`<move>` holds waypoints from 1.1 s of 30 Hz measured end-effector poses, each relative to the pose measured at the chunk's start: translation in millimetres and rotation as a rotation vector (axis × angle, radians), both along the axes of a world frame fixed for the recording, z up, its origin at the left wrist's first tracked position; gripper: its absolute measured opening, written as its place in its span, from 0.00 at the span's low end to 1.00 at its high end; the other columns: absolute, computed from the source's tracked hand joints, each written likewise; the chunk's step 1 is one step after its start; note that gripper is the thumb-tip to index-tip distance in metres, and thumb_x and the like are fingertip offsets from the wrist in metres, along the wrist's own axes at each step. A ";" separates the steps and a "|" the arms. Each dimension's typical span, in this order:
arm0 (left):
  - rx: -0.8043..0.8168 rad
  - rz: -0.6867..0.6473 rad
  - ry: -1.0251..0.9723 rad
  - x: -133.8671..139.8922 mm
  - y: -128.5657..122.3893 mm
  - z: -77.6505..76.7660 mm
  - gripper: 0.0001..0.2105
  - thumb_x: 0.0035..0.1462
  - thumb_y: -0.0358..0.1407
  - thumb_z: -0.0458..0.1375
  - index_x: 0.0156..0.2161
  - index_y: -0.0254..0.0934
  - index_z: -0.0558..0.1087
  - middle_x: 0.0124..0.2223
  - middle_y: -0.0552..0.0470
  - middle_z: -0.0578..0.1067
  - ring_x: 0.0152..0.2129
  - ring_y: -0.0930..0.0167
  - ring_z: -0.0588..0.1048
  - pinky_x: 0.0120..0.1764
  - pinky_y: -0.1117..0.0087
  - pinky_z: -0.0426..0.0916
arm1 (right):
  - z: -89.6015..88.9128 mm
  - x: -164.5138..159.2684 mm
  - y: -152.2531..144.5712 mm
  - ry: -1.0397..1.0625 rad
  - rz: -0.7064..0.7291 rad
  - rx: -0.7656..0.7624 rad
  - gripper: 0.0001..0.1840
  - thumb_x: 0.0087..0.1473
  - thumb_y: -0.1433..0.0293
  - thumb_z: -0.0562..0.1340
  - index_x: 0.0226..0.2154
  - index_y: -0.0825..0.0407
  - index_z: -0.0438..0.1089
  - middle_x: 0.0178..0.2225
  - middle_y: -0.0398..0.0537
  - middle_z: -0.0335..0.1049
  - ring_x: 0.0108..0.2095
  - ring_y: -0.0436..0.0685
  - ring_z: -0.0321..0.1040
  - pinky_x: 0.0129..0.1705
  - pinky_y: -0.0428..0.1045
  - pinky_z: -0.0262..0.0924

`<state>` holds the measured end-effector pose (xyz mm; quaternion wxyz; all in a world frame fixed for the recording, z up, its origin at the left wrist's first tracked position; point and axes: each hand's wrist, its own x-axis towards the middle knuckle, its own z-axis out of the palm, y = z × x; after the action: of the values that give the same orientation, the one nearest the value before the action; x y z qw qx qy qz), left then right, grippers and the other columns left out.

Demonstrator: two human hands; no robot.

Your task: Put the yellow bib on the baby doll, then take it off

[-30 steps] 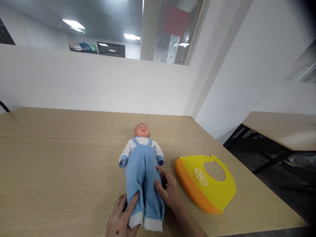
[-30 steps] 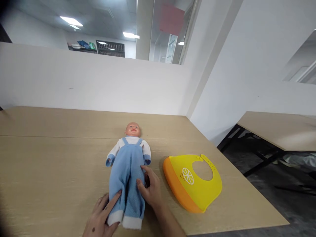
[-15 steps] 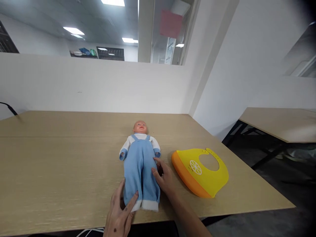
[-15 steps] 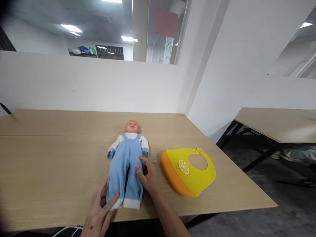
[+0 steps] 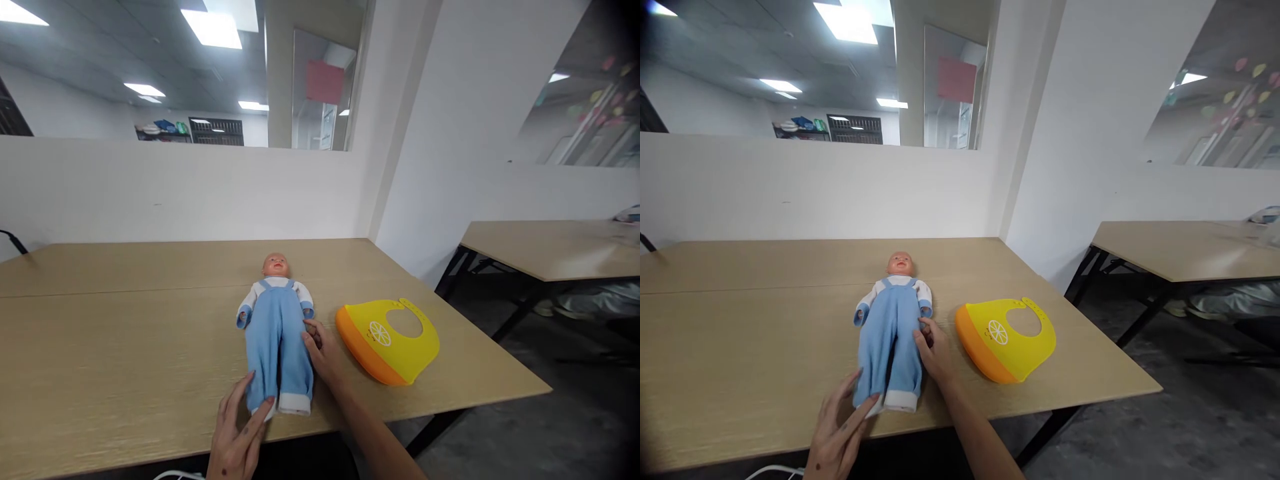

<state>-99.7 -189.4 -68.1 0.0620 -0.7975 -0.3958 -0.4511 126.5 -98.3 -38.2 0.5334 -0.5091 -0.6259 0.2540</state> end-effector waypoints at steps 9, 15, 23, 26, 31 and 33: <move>-0.127 0.070 -0.303 -25.1 37.9 27.2 0.12 0.61 0.32 0.52 0.46 0.39 0.75 0.49 0.47 0.71 0.46 0.68 0.72 0.47 0.66 0.71 | 6.9 7.8 -18.6 0.160 -0.047 -0.060 0.18 0.56 0.58 0.55 0.41 0.53 0.70 0.28 0.47 0.70 0.26 0.53 0.66 0.28 0.48 0.63; -0.408 0.177 -0.441 -34.5 141.1 21.1 0.19 0.59 0.37 0.48 0.53 0.39 0.70 0.47 0.45 0.69 0.37 0.68 0.73 0.41 0.65 0.72 | 30.0 87.7 -33.9 0.340 -0.259 -0.123 0.21 0.45 0.59 0.65 0.38 0.57 0.70 0.29 0.50 0.73 0.29 0.55 0.70 0.32 0.49 0.67; -0.373 0.187 -0.360 -32.0 184.5 -7.8 0.24 0.57 0.42 0.51 0.58 0.40 0.67 0.49 0.44 0.66 0.42 0.64 0.72 0.49 0.59 0.67 | 26.8 236.2 -64.3 0.649 -0.790 -0.203 0.09 0.39 0.74 0.63 0.29 0.53 0.71 0.30 0.47 0.72 0.30 0.51 0.70 0.35 0.43 0.70; -0.364 0.185 -0.354 -28.1 183.6 -6.1 0.22 0.58 0.44 0.50 0.54 0.39 0.70 0.47 0.44 0.68 0.40 0.64 0.73 0.46 0.61 0.69 | 22.5 252.2 -77.0 0.787 -0.847 -0.230 0.05 0.43 0.76 0.61 0.27 0.52 0.68 0.27 0.47 0.69 0.26 0.50 0.69 0.32 0.42 0.70; -0.331 0.183 -0.326 -24.6 186.0 -2.7 0.19 0.58 0.41 0.50 0.50 0.37 0.73 0.43 0.44 0.72 0.37 0.64 0.73 0.42 0.63 0.69 | 25.1 255.5 -79.6 0.882 -0.807 -0.344 0.05 0.47 0.76 0.60 0.30 0.53 0.64 0.29 0.48 0.68 0.26 0.52 0.71 0.35 0.48 0.73; -0.319 0.179 -0.331 -25.2 187.0 -3.1 0.18 0.58 0.40 0.49 0.48 0.37 0.74 0.42 0.45 0.73 0.36 0.65 0.74 0.41 0.65 0.68 | 28.4 253.0 -77.1 0.921 -0.780 -0.376 0.05 0.49 0.78 0.59 0.30 0.54 0.63 0.30 0.49 0.68 0.27 0.52 0.72 0.35 0.48 0.74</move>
<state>-124.9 -2.5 -71.2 -0.0906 -0.6742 -0.5358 -0.5002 379.5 -175.4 -9.8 0.7028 -0.6235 -0.0449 0.3397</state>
